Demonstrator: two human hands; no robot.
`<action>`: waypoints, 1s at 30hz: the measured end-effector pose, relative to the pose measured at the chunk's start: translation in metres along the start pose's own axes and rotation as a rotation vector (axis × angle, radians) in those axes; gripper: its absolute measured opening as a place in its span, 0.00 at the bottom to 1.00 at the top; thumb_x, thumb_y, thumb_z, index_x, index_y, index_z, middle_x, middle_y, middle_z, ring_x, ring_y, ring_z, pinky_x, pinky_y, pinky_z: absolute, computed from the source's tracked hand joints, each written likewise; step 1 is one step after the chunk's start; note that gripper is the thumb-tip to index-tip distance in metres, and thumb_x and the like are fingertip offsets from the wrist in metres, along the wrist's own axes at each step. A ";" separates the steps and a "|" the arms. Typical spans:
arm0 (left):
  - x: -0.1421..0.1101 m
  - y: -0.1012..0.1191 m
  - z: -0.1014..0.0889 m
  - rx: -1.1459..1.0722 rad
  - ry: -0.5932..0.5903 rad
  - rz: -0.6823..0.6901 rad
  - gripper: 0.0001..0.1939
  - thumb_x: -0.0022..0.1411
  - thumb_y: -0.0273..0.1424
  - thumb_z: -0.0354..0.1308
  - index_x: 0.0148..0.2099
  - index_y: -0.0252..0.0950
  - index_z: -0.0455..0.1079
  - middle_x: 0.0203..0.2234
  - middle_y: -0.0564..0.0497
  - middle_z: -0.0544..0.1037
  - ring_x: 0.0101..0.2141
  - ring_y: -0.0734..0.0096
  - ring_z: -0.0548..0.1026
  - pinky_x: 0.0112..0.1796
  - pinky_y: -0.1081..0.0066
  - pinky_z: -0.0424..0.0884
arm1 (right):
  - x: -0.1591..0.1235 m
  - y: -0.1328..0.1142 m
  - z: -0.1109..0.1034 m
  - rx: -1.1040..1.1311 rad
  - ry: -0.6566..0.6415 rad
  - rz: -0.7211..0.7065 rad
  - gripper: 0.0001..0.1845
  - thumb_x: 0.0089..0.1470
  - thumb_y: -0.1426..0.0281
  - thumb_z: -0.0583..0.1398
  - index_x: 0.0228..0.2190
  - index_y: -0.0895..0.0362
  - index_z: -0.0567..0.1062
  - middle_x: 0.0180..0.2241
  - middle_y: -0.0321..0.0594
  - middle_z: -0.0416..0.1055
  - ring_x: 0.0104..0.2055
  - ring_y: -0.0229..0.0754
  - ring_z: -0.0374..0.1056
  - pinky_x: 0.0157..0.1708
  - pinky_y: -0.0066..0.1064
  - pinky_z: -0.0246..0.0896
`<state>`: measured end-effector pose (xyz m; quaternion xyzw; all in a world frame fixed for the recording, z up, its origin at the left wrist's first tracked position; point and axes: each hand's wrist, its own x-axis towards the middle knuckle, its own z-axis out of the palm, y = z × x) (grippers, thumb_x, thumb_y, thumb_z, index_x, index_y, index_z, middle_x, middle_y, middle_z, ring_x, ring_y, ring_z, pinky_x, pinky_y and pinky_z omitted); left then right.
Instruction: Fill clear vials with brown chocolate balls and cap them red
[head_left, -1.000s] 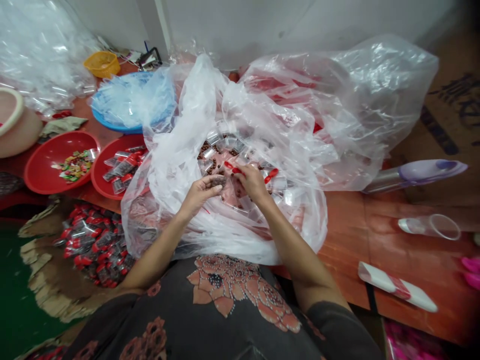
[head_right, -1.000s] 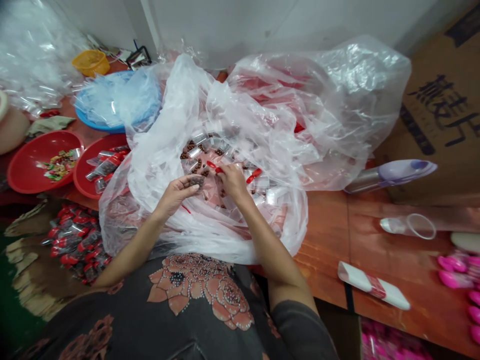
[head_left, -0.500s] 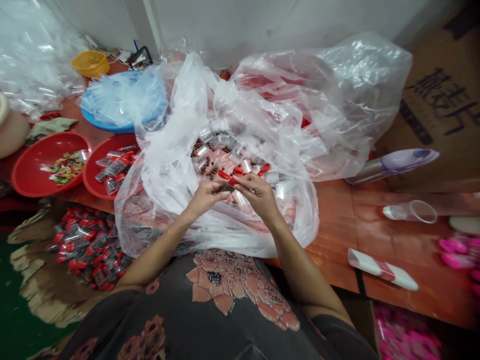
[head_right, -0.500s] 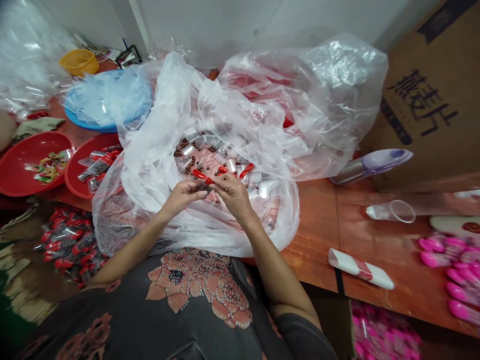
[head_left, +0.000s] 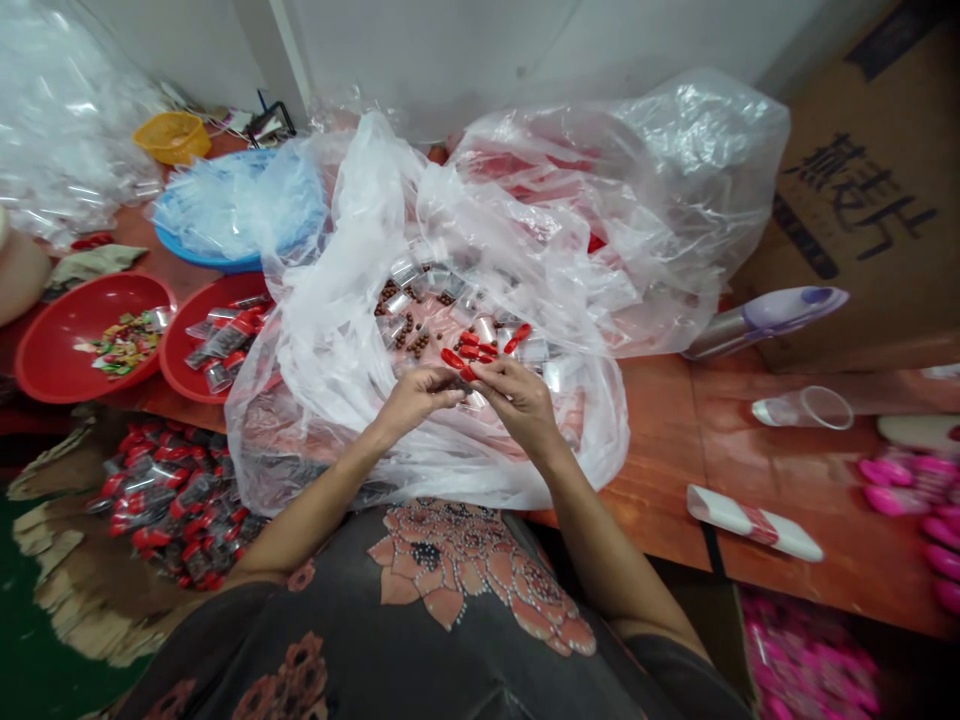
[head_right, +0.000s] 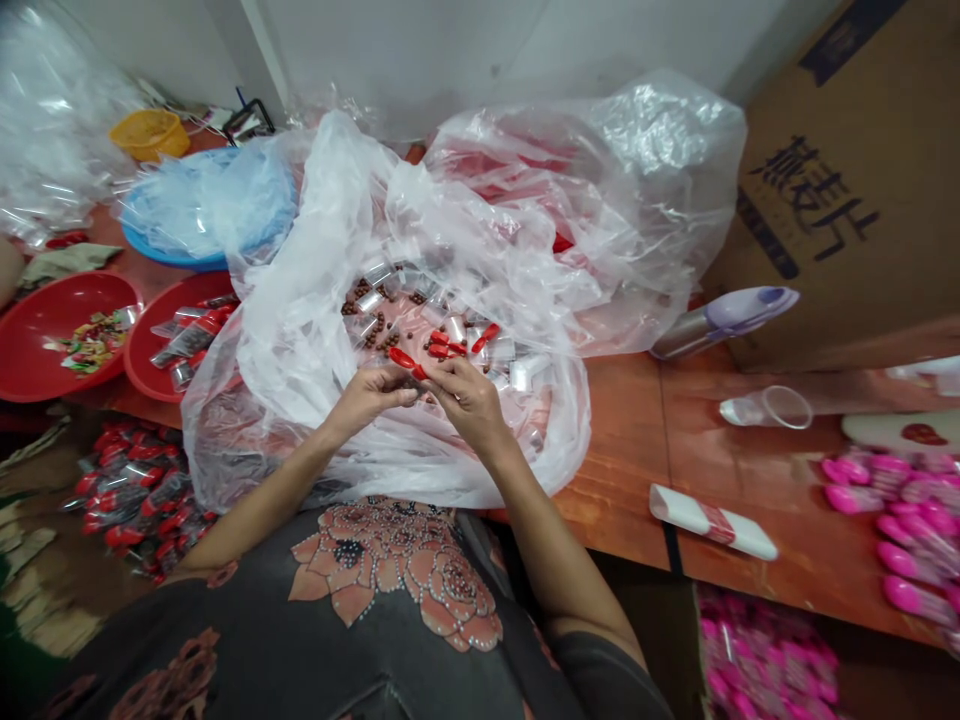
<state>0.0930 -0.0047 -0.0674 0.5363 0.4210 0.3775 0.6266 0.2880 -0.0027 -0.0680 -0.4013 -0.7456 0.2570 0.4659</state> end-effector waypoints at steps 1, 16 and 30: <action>0.000 0.000 0.001 -0.013 0.002 -0.012 0.14 0.54 0.35 0.67 0.41 0.33 0.79 0.32 0.48 0.80 0.31 0.72 0.75 0.35 0.70 0.71 | -0.001 0.000 0.000 -0.010 0.010 -0.011 0.11 0.62 0.65 0.61 0.45 0.43 0.81 0.35 0.37 0.76 0.38 0.41 0.73 0.38 0.37 0.72; -0.001 0.001 0.011 0.043 0.063 0.081 0.13 0.55 0.34 0.67 0.43 0.36 0.80 0.37 0.48 0.82 0.37 0.68 0.78 0.44 0.66 0.74 | -0.021 0.006 0.003 -0.059 0.030 0.008 0.16 0.62 0.64 0.60 0.52 0.41 0.76 0.44 0.39 0.75 0.47 0.46 0.73 0.48 0.46 0.72; 0.001 0.002 0.034 -0.618 -0.052 -0.328 0.41 0.56 0.67 0.49 0.50 0.35 0.72 0.35 0.42 0.82 0.42 0.57 0.80 0.38 0.64 0.76 | -0.031 0.009 0.008 -0.158 -0.047 -0.034 0.38 0.49 0.63 0.69 0.59 0.48 0.62 0.55 0.47 0.69 0.57 0.55 0.66 0.56 0.52 0.64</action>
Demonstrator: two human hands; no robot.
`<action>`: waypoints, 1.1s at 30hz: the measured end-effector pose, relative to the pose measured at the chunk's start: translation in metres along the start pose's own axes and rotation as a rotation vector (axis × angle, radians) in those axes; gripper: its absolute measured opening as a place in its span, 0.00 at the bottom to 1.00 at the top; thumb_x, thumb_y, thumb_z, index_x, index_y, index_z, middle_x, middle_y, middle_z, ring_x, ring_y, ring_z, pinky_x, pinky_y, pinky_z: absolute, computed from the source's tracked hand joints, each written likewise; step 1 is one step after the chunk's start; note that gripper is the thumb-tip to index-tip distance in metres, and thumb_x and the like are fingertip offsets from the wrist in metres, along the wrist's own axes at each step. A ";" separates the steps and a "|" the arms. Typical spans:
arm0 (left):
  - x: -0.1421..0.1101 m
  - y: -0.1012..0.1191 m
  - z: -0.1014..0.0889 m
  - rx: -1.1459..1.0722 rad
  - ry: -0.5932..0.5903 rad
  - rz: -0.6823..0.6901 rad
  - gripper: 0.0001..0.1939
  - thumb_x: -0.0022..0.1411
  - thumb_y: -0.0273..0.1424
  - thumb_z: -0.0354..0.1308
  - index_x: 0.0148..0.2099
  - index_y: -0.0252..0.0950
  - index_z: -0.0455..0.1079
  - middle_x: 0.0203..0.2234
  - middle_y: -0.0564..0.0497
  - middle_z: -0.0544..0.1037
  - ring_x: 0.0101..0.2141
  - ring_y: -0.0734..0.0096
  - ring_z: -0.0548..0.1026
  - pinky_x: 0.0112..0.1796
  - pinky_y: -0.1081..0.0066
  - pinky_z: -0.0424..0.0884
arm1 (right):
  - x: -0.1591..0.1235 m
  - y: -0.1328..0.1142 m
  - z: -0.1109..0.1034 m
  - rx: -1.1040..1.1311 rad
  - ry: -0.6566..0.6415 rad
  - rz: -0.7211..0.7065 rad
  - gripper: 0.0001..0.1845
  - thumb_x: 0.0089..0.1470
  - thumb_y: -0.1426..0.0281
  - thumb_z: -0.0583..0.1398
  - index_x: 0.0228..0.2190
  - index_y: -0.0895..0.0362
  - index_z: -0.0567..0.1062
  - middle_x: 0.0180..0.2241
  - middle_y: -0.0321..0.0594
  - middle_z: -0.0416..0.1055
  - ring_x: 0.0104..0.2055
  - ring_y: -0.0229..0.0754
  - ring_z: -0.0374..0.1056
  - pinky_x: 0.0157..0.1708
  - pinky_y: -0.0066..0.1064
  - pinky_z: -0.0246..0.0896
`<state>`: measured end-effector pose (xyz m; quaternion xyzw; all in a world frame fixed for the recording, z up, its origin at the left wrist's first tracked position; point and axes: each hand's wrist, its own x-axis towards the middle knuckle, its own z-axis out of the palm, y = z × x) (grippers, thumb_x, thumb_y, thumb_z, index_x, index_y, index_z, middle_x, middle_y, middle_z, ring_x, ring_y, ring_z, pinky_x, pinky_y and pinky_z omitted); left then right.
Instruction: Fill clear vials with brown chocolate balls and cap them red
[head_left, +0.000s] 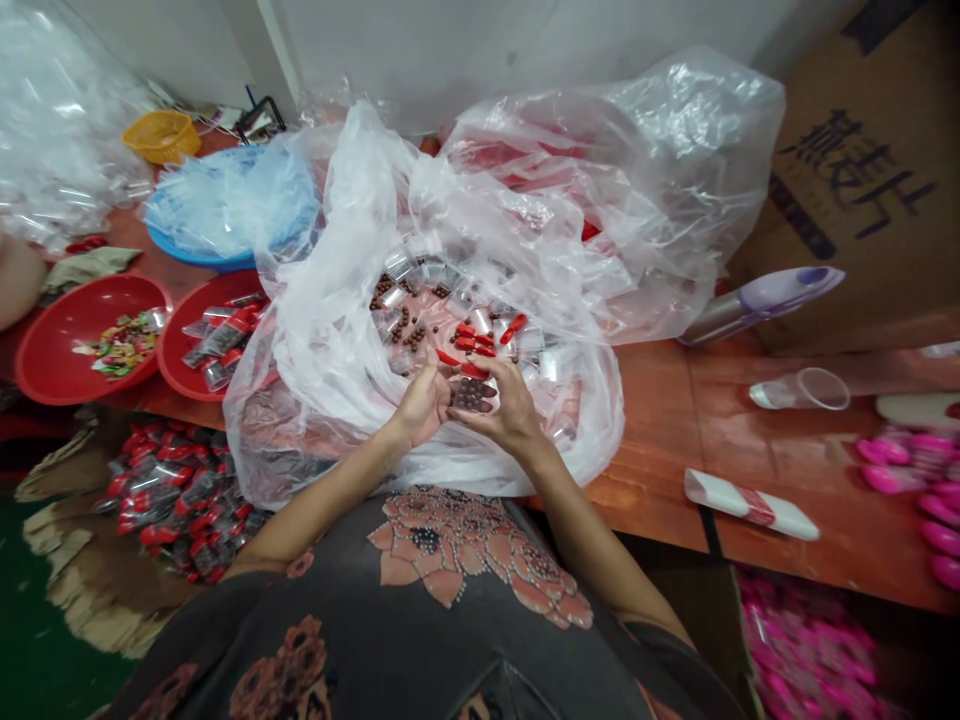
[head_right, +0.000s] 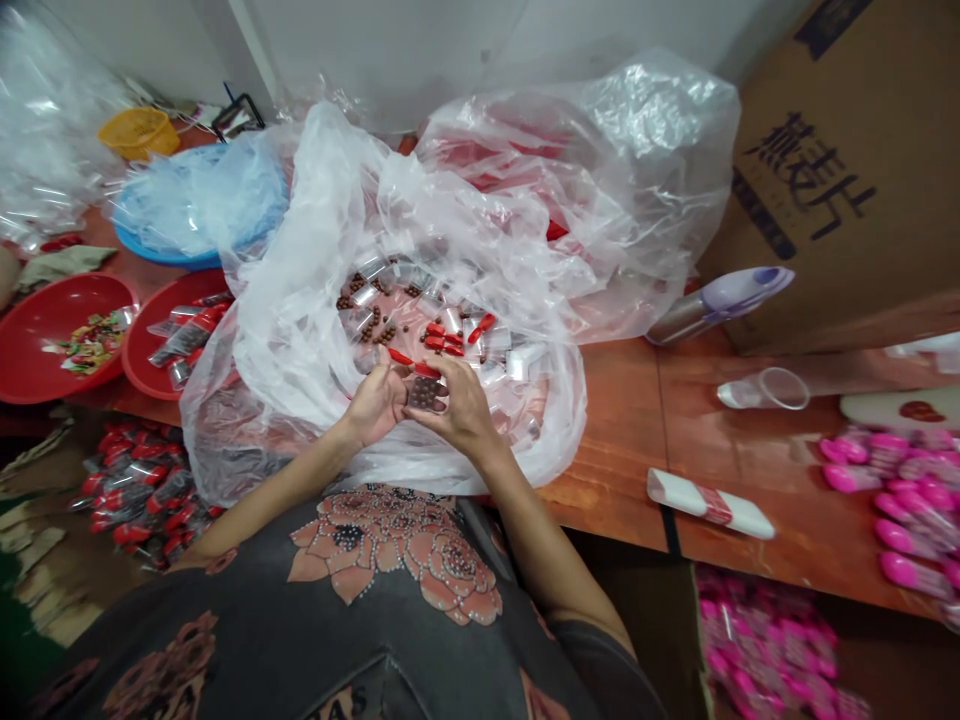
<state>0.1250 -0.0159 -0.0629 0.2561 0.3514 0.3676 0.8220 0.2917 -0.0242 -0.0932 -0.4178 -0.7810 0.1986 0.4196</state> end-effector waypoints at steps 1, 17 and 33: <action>0.001 0.001 0.000 -0.010 -0.015 -0.026 0.41 0.56 0.67 0.48 0.49 0.35 0.73 0.34 0.43 0.82 0.41 0.57 0.80 0.38 0.64 0.76 | -0.002 0.000 0.001 -0.019 0.012 -0.024 0.38 0.49 0.63 0.69 0.58 0.48 0.62 0.55 0.47 0.68 0.57 0.55 0.65 0.56 0.53 0.63; 0.001 -0.006 0.005 -0.037 0.130 -0.078 0.17 0.62 0.43 0.53 0.36 0.34 0.72 0.21 0.49 0.76 0.21 0.68 0.74 0.26 0.68 0.72 | -0.009 -0.012 0.005 -0.207 -0.124 -0.066 0.50 0.54 0.56 0.65 0.67 0.53 0.45 0.61 0.54 0.57 0.63 0.59 0.57 0.60 0.55 0.59; -0.014 -0.016 0.003 0.180 0.305 0.225 0.23 0.63 0.45 0.55 0.55 0.38 0.63 0.18 0.58 0.70 0.15 0.76 0.67 0.19 0.75 0.64 | -0.020 -0.011 0.014 -0.306 -0.207 -0.080 0.39 0.57 0.53 0.62 0.63 0.55 0.58 0.57 0.51 0.68 0.61 0.54 0.62 0.63 0.50 0.52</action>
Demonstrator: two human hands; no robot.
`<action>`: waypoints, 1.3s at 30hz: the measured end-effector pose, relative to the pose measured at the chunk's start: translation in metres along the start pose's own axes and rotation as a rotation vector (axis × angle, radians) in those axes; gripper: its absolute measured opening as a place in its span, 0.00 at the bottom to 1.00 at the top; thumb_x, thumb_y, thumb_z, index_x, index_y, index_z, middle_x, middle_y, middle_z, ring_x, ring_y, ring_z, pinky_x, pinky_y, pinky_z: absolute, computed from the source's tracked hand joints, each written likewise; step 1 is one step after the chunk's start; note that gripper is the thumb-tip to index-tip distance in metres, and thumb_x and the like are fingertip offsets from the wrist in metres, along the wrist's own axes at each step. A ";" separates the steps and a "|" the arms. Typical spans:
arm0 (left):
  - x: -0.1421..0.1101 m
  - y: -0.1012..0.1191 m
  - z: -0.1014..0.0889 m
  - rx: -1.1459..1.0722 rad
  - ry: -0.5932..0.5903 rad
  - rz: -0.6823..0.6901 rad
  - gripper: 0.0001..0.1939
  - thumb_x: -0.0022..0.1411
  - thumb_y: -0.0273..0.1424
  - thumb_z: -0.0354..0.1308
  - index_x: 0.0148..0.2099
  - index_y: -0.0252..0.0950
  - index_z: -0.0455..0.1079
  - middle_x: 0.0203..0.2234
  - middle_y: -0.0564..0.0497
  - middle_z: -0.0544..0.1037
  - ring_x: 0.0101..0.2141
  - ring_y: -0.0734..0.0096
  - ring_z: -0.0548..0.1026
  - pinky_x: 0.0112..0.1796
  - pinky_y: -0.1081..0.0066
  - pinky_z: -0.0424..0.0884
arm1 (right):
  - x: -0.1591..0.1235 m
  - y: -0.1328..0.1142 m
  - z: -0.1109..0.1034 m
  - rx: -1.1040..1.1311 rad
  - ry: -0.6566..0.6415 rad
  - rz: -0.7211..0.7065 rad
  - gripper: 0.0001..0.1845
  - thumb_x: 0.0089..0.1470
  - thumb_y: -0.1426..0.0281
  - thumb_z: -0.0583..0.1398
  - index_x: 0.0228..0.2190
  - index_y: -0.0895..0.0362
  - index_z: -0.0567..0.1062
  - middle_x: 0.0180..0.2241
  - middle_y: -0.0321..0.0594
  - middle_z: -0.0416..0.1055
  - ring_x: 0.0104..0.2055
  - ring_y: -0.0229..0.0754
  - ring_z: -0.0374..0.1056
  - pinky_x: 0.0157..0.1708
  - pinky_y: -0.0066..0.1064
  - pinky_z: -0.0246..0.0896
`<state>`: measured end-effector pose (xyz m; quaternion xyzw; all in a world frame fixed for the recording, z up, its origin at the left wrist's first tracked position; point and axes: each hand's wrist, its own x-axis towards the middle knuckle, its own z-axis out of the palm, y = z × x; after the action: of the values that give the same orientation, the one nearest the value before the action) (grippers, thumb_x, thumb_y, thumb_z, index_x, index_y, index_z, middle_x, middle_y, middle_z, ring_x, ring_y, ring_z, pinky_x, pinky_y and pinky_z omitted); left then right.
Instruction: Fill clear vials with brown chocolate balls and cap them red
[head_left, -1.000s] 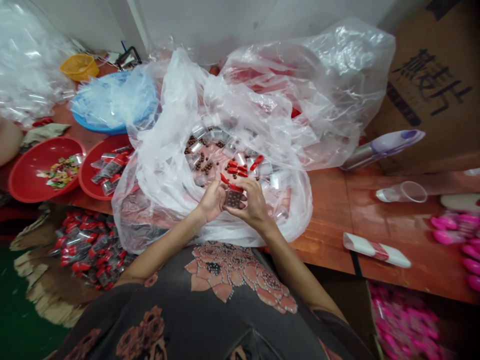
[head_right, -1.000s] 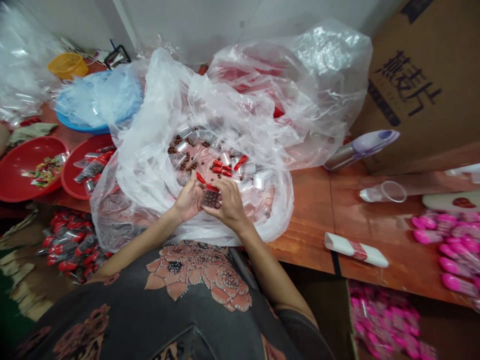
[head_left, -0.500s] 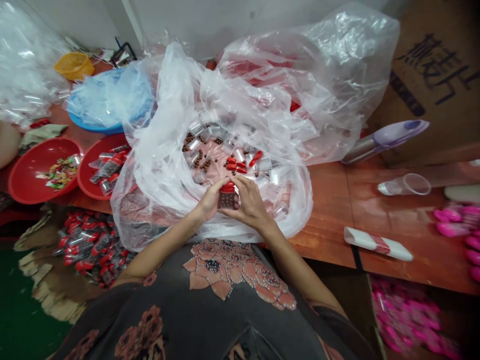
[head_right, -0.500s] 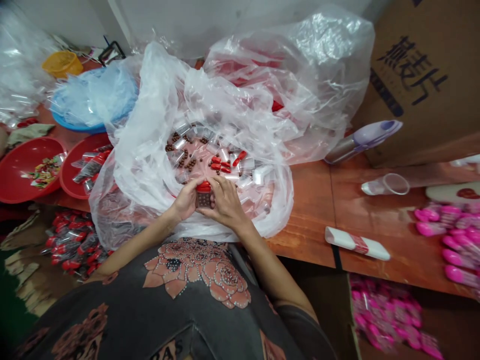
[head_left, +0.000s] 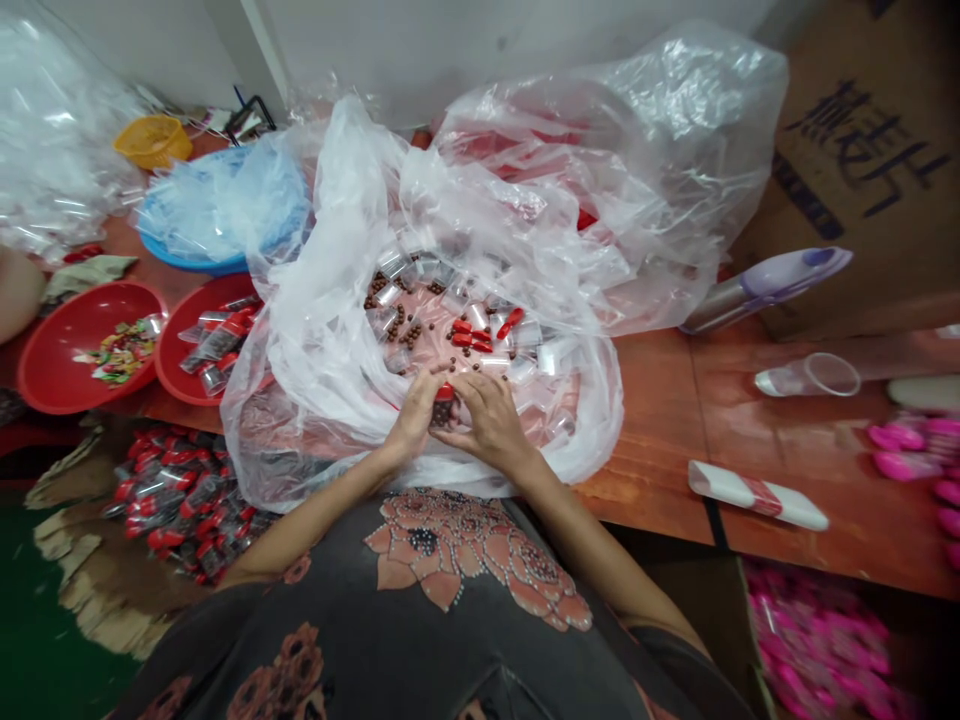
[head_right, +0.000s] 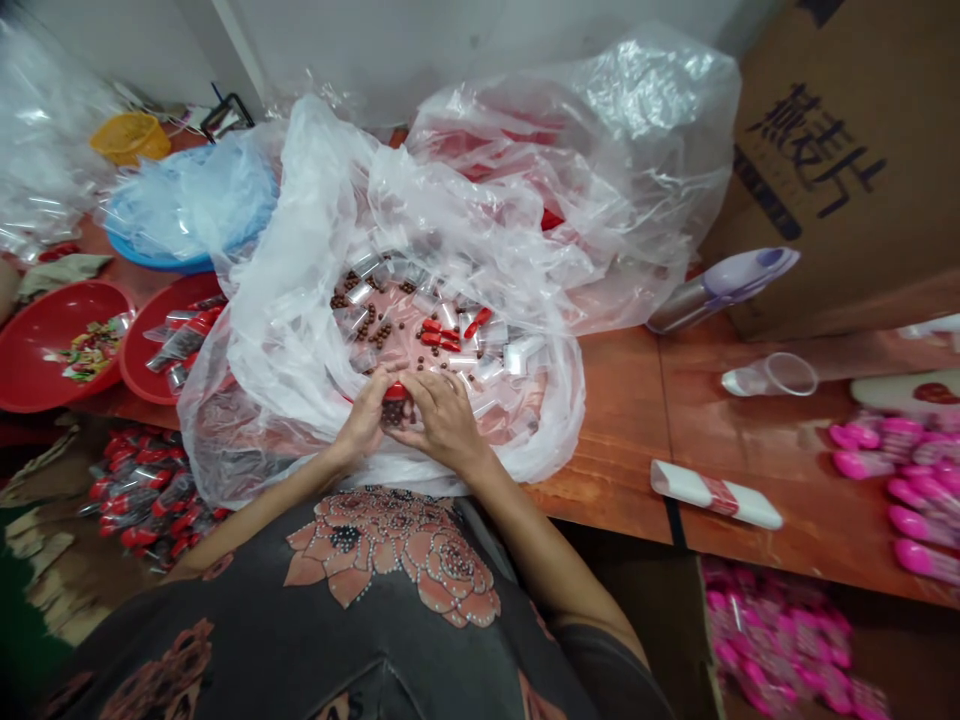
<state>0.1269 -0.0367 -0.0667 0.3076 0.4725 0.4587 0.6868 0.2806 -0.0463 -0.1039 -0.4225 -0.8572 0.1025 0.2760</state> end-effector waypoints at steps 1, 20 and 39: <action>-0.002 0.013 -0.008 0.031 0.043 0.074 0.24 0.62 0.44 0.56 0.55 0.37 0.63 0.19 0.58 0.72 0.16 0.75 0.68 0.19 0.74 0.66 | -0.001 0.002 0.000 0.008 -0.032 0.025 0.39 0.58 0.54 0.62 0.64 0.55 0.57 0.59 0.52 0.66 0.62 0.55 0.60 0.63 0.49 0.54; -0.105 0.145 -0.285 0.280 1.145 0.401 0.27 0.65 0.54 0.52 0.44 0.33 0.71 0.27 0.51 0.75 0.19 0.78 0.69 0.22 0.75 0.71 | 0.015 0.075 0.030 0.016 -0.210 -0.084 0.26 0.63 0.54 0.52 0.51 0.57 0.76 0.52 0.56 0.73 0.54 0.59 0.70 0.51 0.52 0.69; 0.079 0.096 -0.072 1.136 -0.048 0.378 0.10 0.57 0.21 0.57 0.35 0.36 0.79 0.33 0.48 0.81 0.37 0.63 0.77 0.45 0.68 0.69 | 0.079 0.077 0.018 -0.247 -0.290 0.176 0.18 0.63 0.71 0.53 0.50 0.57 0.77 0.49 0.49 0.75 0.47 0.48 0.70 0.47 0.39 0.66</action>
<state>0.0375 0.0730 -0.0395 0.7156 0.5655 0.2412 0.3317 0.2839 0.0643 -0.1196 -0.5073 -0.8537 0.0802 0.0856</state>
